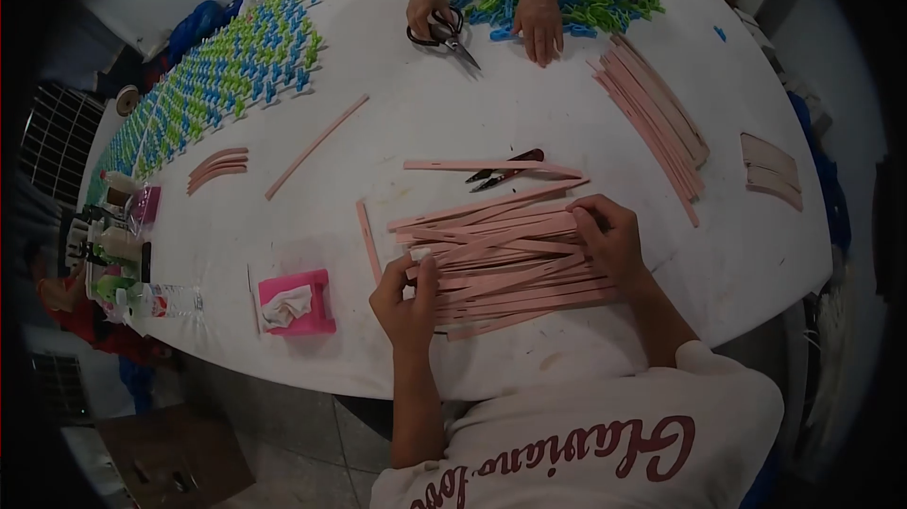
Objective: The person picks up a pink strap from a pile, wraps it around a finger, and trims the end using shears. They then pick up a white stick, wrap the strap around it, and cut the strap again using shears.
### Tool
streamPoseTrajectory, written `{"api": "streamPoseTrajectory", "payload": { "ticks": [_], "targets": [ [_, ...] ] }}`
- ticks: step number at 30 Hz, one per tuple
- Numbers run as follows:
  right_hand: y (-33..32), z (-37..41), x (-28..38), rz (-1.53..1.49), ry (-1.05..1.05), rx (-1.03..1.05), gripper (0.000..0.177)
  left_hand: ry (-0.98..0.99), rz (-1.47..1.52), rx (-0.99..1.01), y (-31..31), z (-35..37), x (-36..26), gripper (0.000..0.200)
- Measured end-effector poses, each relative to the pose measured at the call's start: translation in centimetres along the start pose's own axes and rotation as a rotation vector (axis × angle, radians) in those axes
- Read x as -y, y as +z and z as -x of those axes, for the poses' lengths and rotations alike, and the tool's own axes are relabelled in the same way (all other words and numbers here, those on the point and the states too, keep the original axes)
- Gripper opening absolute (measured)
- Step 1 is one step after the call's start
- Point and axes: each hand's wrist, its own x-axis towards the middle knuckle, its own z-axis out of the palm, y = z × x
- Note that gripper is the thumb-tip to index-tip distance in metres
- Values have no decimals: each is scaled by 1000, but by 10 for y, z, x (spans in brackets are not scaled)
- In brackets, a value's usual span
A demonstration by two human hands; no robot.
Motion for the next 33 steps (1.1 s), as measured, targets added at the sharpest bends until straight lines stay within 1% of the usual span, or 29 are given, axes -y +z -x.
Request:
{"api": "streamPoseTrajectory", "payload": {
  "ticks": [3, 6, 11, 13, 17, 19, 20, 22, 23, 25, 26, 28, 29, 31, 32, 33],
  "targets": [
    [1, 1, 1, 18, 5, -1, 14, -7, 12, 7, 0, 0, -4, 11],
    [0, 8, 0, 22, 42, 20, 14, -63, -3, 15, -2, 6, -8, 11],
    [2, 0, -3, 63, -27, -13, 13, -7, 10, 14, -2, 1, -3, 11],
    [3, 0, -3, 105, -118, -94, 12, 2, 12, 20, -3, 2, -2, 11],
    [-2, -9, 8, 163, -76, -115, 13, 2, -16, 34, -4, 4, -3, 12],
    [-4, -19, 14, 471, -241, -108, 16, -26, -18, 32, -4, 2, -2, 14],
    [-5, -26, 17, 467, -242, -108, 16, -24, -21, 31, -5, 2, -1, 14],
    [-8, -40, 24, 706, -187, 108, 20, 2, -66, 50, -6, 2, 1, 16],
    [-6, -44, 25, 708, -188, 108, 20, 2, -65, 49, -6, 2, 1, 16],
    [1, -51, 26, 978, -267, 32, 23, -2, -95, 61, -7, 1, -1, 17],
    [4, -56, 20, 978, -273, 35, 23, -2, -95, 54, -7, 1, 0, 17],
    [12, -67, 7, 898, -382, 40, 23, 11, -116, 42, -7, 1, -1, 18],
    [13, -71, 3, 896, -391, 41, 23, 13, -116, 34, -7, 0, -4, 18],
    [15, -76, 2, 890, -351, 184, 22, 83, -395, 98, -5, -1, -13, 20],
    [14, -79, 4, 891, -358, 186, 22, 83, -394, 90, -4, -1, -12, 20],
    [13, -80, 6, 800, -396, 207, 21, 181, -533, 86, -4, -1, -11, 22]
  ]
}}
